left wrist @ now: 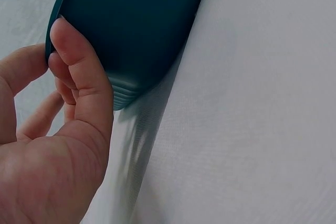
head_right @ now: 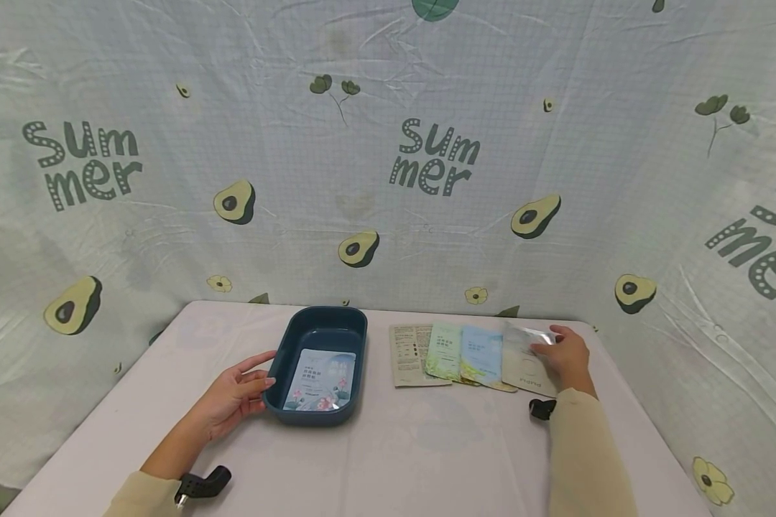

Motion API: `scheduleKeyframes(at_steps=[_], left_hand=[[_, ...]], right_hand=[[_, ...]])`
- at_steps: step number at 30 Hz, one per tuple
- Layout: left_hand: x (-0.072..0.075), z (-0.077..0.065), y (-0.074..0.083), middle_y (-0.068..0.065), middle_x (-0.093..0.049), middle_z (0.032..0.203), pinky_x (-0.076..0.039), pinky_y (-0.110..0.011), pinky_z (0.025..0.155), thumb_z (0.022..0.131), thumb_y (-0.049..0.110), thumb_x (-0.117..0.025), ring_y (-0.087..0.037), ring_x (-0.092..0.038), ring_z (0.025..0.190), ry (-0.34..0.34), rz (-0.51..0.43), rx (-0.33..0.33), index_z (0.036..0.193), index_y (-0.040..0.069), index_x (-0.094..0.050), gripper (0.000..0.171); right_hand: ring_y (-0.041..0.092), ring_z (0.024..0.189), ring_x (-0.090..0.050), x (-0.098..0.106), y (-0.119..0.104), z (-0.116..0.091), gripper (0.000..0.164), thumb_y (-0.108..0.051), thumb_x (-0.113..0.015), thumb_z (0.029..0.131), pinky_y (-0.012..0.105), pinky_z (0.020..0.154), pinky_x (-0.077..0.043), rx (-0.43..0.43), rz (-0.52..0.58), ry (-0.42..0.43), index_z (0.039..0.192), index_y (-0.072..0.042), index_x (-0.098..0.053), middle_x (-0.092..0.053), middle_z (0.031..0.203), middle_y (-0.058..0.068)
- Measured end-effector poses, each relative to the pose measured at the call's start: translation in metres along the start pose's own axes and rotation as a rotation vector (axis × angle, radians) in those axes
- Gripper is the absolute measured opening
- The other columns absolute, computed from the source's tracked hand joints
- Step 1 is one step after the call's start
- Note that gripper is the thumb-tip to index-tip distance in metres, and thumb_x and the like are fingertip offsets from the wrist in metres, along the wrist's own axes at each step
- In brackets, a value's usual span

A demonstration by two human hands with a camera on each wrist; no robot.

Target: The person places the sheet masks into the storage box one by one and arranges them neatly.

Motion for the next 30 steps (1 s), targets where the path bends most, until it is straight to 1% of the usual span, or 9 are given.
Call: scheduleKeyframes(at_steps=[5,12,19,27,30], left_hand=[[0.0,-0.0001,-0.0006,0.001,-0.064,0.097,-0.058,-0.022,0.065,0.099,0.006,-0.066,-0.009,-0.061,0.065,0.001,-0.004,0.001,0.16,0.009,-0.031,0.071],[-0.0007,-0.0005,0.0011,0.001,-0.064,0.099,-0.058,-0.023,0.065,0.099,0.007,-0.066,-0.009,-0.061,0.065,-0.006,-0.007,-0.001,0.161,0.008,-0.029,0.072],[-0.0005,0.0,0.0012,0.001,-0.064,0.098,-0.058,-0.023,0.066,0.099,0.007,-0.065,-0.009,-0.061,0.065,-0.009,-0.004,0.0,0.161,0.009,-0.03,0.071],[-0.0004,0.001,0.0001,0.001,-0.065,0.098,-0.058,-0.023,0.065,0.099,0.007,-0.066,-0.009,-0.061,0.065,0.003,-0.009,0.007,0.16,0.009,-0.031,0.07],[-0.0003,0.0013,0.0001,0.0,-0.065,0.099,-0.058,-0.023,0.066,0.099,0.007,-0.065,-0.009,-0.062,0.066,-0.007,-0.006,0.006,0.16,0.009,-0.03,0.071]], right_hand=[[0.05,0.136,-0.038,-0.004,-0.0023,0.0001,0.082,-0.019,-0.073,0.093,0.063,0.116,-0.034,-0.03,-0.022,0.017,0.159,0.001,-0.028,-0.031,0.156,0.035],[0.051,0.138,-0.036,-0.004,-0.0046,-0.0005,0.083,-0.019,-0.073,0.093,0.064,0.117,-0.032,-0.022,-0.046,0.01,0.159,0.002,-0.026,-0.033,0.155,0.037],[0.05,0.134,-0.038,-0.001,-0.0041,-0.0008,0.086,-0.018,-0.073,0.093,0.063,0.116,-0.034,-0.01,-0.032,-0.019,0.159,0.004,-0.023,-0.033,0.153,0.037],[0.051,0.135,-0.04,0.0005,-0.0036,-0.0001,0.084,-0.016,-0.074,0.093,0.063,0.116,-0.035,-0.008,-0.046,-0.019,0.158,0.005,-0.025,-0.036,0.152,0.037],[0.051,0.133,-0.041,0.0007,-0.0035,-0.0014,0.083,-0.015,-0.073,0.093,0.064,0.116,-0.035,0.004,-0.061,-0.022,0.157,0.006,-0.025,-0.037,0.15,0.037]])
Point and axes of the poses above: each hand's wrist, its own z-axis towards the middle knuckle, its own x-axis out of the back of the hand, y = z × x, the point moved 1 cm from there along z, towards the middle knuckle
